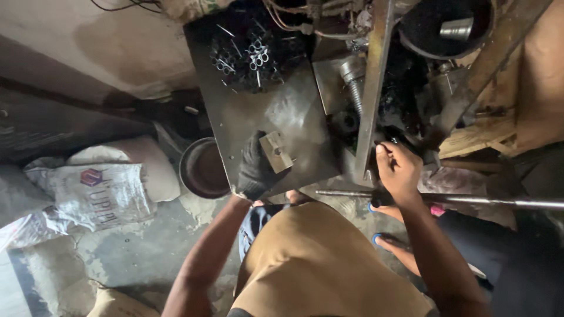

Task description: The person operates a manual press machine by placing small metal pieces into a mold, pulling a lever to activate the press, and removing the formed pieces. The person repeats this cycle multiple times, handling the metal pieces and the lever throughout.

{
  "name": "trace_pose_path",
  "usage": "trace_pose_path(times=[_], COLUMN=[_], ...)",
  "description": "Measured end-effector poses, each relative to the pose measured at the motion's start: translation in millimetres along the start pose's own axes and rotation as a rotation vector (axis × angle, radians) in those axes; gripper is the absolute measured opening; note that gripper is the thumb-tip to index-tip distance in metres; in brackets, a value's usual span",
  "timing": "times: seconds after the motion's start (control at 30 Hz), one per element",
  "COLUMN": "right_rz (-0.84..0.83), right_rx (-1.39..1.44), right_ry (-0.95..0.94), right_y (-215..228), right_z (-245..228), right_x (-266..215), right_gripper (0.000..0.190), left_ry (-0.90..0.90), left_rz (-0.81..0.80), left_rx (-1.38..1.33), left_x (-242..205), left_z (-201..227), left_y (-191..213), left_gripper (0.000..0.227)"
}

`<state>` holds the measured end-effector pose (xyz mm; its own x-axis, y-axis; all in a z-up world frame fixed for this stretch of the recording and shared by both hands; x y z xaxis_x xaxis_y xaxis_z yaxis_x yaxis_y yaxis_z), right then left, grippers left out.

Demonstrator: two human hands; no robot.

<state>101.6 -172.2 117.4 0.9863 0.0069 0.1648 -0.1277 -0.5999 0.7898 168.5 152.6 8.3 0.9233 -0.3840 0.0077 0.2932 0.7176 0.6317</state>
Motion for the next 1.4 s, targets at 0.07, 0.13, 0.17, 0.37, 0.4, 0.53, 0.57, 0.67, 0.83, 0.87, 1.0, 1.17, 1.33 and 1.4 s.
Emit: trace_pose_path(times=[0.07,0.13,0.17,0.37,0.4,0.53,0.57,0.67,0.83,0.87,1.0,1.17,1.33,1.4], right_rz=[0.015,0.036,0.051,0.1,0.099,0.083,0.079,0.088,0.117,0.121,0.155,0.161,-0.222,-0.379], right_rx=[-0.013,-0.013,0.005,0.031,0.035,0.072,0.086,0.097,0.056,0.07,0.064,0.148,0.286,0.439], right_ry=[-0.014,-0.051,-0.057,-0.06,-0.063,-0.067,-0.065,-0.056,-0.104,-0.086,-0.014,0.1,0.223,-0.031], right_y=[-1,-1,-2,1,1,1,1,1,1,1,6,3,-62,-105], right_z=[0,-1,-2,0,1,1,1,0,2,1,-6,-34,-69,-54], right_x=[4,1,0,0,-1,1,0,1,0,0,1,-17,-25,-15], right_gripper=[0.01,0.01,0.011,0.011,0.011,0.011,0.012,0.012,0.013,0.012,0.011,0.011,0.012,0.018], left_ry=[-0.02,0.196,0.302,0.038,-0.008,-0.235,-0.3,-0.282,-0.278,-0.282,-0.286,-0.078,-0.193,-0.166], left_rz=[0.031,-0.024,-0.051,-0.071,-0.124,-0.246,-0.262,-0.25,-0.337,-0.356,-0.34,-0.22,-0.019,-0.006], left_rx=[-0.057,-0.341,-0.482,-0.723,-0.435,0.322,0.411,0.493,0.536,0.531,0.564,0.266,0.048,0.036], left_x=[8,14,17,34,33,41,42,38,34,35,30,-3,-41,-53], left_z=[10,9,10,63,73,98,100,94,82,82,85,44,0,-14], left_y=[5,7,8,40,43,34,27,13,7,8,13,27,36,32], left_gripper=[0.103,0.097,0.094,0.092,0.095,0.102,0.102,0.104,0.106,0.106,0.105,0.103,0.119,0.121])
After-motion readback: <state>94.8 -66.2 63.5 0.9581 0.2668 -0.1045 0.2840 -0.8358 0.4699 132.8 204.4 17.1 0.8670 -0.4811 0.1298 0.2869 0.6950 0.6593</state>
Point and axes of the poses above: each hand's wrist, its own x-axis towards the middle knuckle, its own y-axis out of the back of the hand, z = x × y, the point moved 5 cm from there along x, towards the middle knuckle, and after that the axes turned 15 degrees about -z, right-handed, at the moved point
